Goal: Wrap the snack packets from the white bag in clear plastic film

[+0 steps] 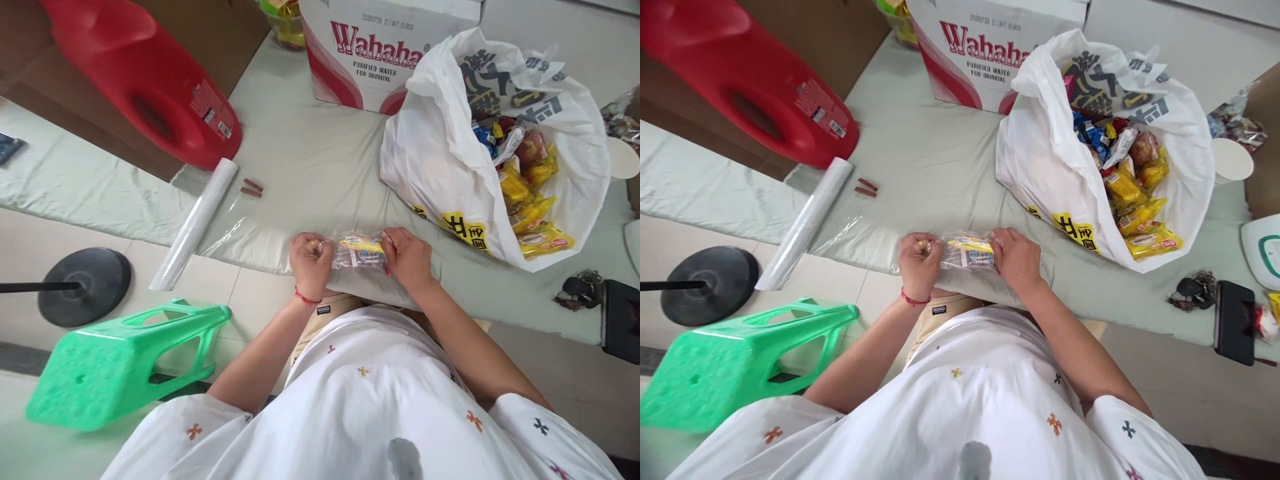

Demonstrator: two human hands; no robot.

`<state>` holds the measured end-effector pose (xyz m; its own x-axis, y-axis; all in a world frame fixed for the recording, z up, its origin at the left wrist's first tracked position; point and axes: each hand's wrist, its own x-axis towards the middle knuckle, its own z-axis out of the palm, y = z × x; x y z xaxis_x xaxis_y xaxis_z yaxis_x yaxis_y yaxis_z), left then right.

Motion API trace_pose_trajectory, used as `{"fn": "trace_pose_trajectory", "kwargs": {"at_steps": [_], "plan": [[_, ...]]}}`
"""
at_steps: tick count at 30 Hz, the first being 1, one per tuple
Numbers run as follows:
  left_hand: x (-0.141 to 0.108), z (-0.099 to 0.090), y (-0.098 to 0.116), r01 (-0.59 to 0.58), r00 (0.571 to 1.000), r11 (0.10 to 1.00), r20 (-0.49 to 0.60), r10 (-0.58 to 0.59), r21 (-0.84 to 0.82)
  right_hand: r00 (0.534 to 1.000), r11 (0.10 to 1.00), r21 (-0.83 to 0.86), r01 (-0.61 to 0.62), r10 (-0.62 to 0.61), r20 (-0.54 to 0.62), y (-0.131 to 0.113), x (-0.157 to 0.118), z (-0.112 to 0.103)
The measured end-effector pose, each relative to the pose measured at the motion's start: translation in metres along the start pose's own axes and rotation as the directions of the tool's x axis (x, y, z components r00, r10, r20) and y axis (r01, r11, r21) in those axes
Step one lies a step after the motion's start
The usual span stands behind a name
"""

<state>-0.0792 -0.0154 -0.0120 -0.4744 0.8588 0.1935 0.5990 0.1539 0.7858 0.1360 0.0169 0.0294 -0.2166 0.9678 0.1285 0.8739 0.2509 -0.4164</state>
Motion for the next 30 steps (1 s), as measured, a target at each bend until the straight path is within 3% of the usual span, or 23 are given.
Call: {"fn": "trace_pose_trajectory", "kwargs": {"at_steps": [3, 5, 8, 10, 11, 13, 15, 18, 20, 23, 25, 30], "plan": [[0.006, -0.008, -0.007, -0.034, 0.999, 0.994, -0.003, 0.034, 0.106, 0.998, 0.984, 0.172, -0.034, 0.025, 0.055, 0.004, 0.008, -0.001], [0.01, -0.019, -0.009, -0.076, 0.997, 0.99, -0.002, 0.077, 0.118, 0.993, 0.977, 0.201, -0.077, 0.058, 0.1, 0.007, 0.013, -0.003], [0.01, -0.042, 0.006, -0.232, 0.955, 0.969, -0.172, 0.243, 0.08, 0.987, 0.987, 0.126, -0.095, 0.077, 0.142, 0.005, 0.017, -0.006], [0.004, -0.058, 0.031, -0.407, 0.849, 0.911, -0.338, 0.405, 0.068, 0.986, 0.995, 0.057, -0.081, 0.072, 0.15, -0.001, 0.017, -0.01], [-0.001, -0.062, 0.045, -0.521, 0.785, 0.851, -0.36, 0.505, 0.06, 0.986, 0.997, 0.023, -0.075, 0.07, 0.152, -0.005, 0.016, -0.012], [-0.01, -0.063, 0.072, -0.736, 0.667, 0.675, -0.224, 0.711, -0.047, 0.985, 0.997, -0.04, -0.073, 0.079, 0.155, -0.011, 0.015, -0.015], [-0.016, -0.05, 0.086, -0.808, 0.571, 0.575, 0.068, 0.818, -0.128, 0.984, 0.995, -0.07, -0.068, 0.078, 0.163, -0.013, 0.014, -0.017], [-0.016, -0.016, 0.072, -0.781, 0.584, 0.624, 0.354, 0.73, 0.001, 0.984, 0.999, 0.031, -0.038, 0.032, 0.173, -0.003, 0.015, -0.017], [-0.013, 0.003, 0.05, -0.766, 0.58, 0.642, 0.461, 0.671, 0.031, 0.978, 0.977, 0.21, -0.043, -0.001, 0.209, 0.01, 0.016, -0.017], [-0.011, 0.015, 0.024, -0.784, 0.546, 0.621, 0.473, 0.691, -0.004, 0.951, 0.887, 0.445, -0.122, -0.023, 0.308, 0.029, 0.016, -0.02], [-0.011, 0.015, 0.018, -0.793, 0.533, 0.609, 0.458, 0.711, -0.022, 0.928, 0.848, 0.498, -0.181, -0.02, 0.372, 0.04, 0.017, -0.024], [-0.012, 0.012, 0.021, -0.764, 0.569, 0.645, 0.455, 0.685, -0.016, 0.894, 0.807, 0.505, -0.304, 0.058, 0.445, 0.076, 0.022, -0.041]]}}
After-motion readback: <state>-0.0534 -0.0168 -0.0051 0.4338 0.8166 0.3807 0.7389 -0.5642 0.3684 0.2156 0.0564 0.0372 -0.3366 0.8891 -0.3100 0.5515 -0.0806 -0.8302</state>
